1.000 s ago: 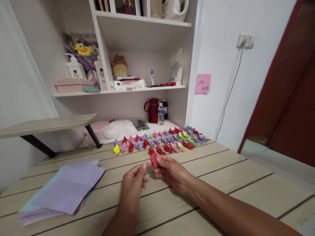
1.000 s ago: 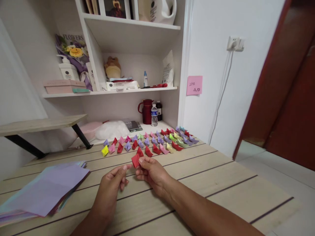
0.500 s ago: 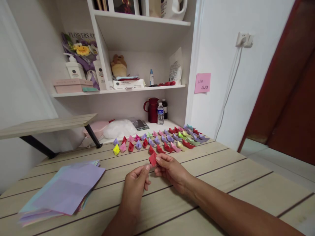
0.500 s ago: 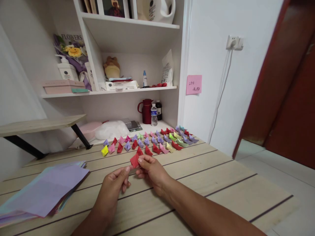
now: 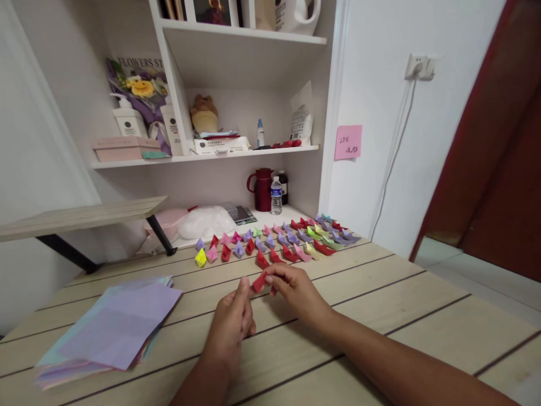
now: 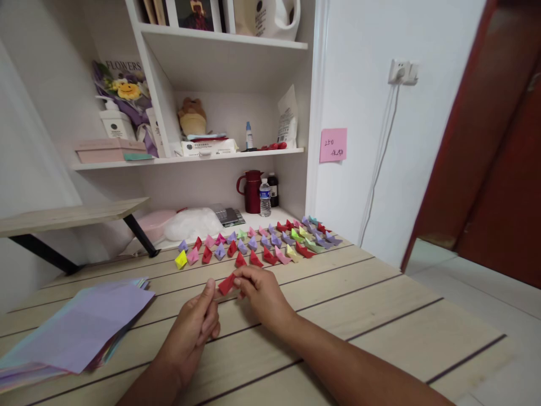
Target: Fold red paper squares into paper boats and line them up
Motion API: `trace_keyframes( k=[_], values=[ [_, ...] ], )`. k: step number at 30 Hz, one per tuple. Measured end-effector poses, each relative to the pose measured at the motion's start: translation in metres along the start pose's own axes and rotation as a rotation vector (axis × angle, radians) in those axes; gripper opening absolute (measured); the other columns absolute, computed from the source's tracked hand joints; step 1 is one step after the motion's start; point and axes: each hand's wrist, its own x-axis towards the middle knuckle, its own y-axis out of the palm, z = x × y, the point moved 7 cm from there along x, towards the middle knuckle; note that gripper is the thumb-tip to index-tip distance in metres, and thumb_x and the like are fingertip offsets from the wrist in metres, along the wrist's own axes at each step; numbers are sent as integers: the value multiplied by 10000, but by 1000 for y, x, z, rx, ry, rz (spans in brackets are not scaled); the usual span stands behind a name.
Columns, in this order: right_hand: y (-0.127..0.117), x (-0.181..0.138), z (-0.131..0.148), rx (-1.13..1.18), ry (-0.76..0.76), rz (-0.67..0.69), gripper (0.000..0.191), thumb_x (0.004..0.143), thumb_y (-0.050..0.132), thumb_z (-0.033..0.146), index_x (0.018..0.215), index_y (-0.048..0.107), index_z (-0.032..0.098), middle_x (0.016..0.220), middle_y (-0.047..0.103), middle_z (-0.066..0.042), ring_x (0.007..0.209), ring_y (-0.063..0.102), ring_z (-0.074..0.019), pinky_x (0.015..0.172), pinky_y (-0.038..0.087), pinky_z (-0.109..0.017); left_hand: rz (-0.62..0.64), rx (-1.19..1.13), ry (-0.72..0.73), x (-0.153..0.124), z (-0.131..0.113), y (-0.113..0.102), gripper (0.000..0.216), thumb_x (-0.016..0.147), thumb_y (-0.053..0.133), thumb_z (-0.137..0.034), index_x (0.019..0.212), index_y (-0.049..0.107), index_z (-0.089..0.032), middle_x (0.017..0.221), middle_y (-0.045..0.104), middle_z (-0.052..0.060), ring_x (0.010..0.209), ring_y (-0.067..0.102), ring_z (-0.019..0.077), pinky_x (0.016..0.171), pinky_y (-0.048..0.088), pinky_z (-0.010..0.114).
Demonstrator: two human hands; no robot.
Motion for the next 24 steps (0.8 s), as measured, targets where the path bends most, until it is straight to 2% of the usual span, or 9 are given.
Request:
trace_keyframes(
  k=[4, 8, 11, 14, 16, 21, 24],
  values=[
    [-7, 3, -5, -123, -31, -40, 183, 898, 532, 221, 812, 692, 193, 749, 605, -7, 653, 543, -146, 647, 434, -267, -3, -34, -10, 2, 0, -1, 541, 737, 606, -719, 730, 636, -179, 342, 232, -137, 365, 174, 59, 449, 312, 224],
    [-12, 5, -9, -244, -67, -56, 208, 908, 506, 210, 809, 688, 202, 713, 598, -15, 683, 535, -171, 643, 403, -273, 3, -57, -20, 1, 0, -2, 566, 758, 605, -698, 887, 670, -151, 354, 215, -155, 368, 123, 48, 444, 286, 217],
    [-15, 3, -5, -328, -106, -72, 205, 899, 503, 187, 840, 699, 206, 803, 623, -44, 734, 535, -187, 684, 383, -294, 24, -59, -32, -1, -1, 0, 538, 752, 634, -673, 867, 669, -150, 349, 227, -153, 364, 132, 44, 444, 286, 217],
    [-12, 0, 3, -375, -148, -62, 214, 896, 512, 181, 910, 720, 229, 897, 645, -67, 799, 534, -206, 734, 371, -313, 30, -63, -40, -2, 0, 1, 464, 748, 671, -630, 741, 633, -168, 343, 225, -150, 358, 134, 39, 442, 282, 218],
    [-8, -2, 8, -375, -168, -35, 207, 893, 528, 183, 903, 726, 242, 891, 649, -65, 816, 534, -212, 751, 371, -318, 29, -68, -40, -1, 1, 1, 436, 737, 703, -596, 669, 588, -181, 341, 233, -148, 356, 135, 35, 440, 277, 216],
    [0, -4, 10, -267, -149, 19, 162, 900, 556, 222, 871, 714, 236, 823, 656, -44, 791, 558, -204, 748, 404, -316, 28, -100, -49, 4, 4, -2, 413, 695, 762, -546, 652, 552, -194, 340, 231, -159, 353, 115, 27, 447, 278, 209],
    [1, -3, 7, -142, -98, 34, 157, 917, 551, 286, 927, 694, 222, 887, 681, -40, 856, 598, -204, 799, 441, -317, 46, -127, -75, 4, 5, -3, 391, 682, 781, -525, 688, 573, -194, 336, 239, -162, 351, 119, 27, 457, 283, 205]
  ],
)
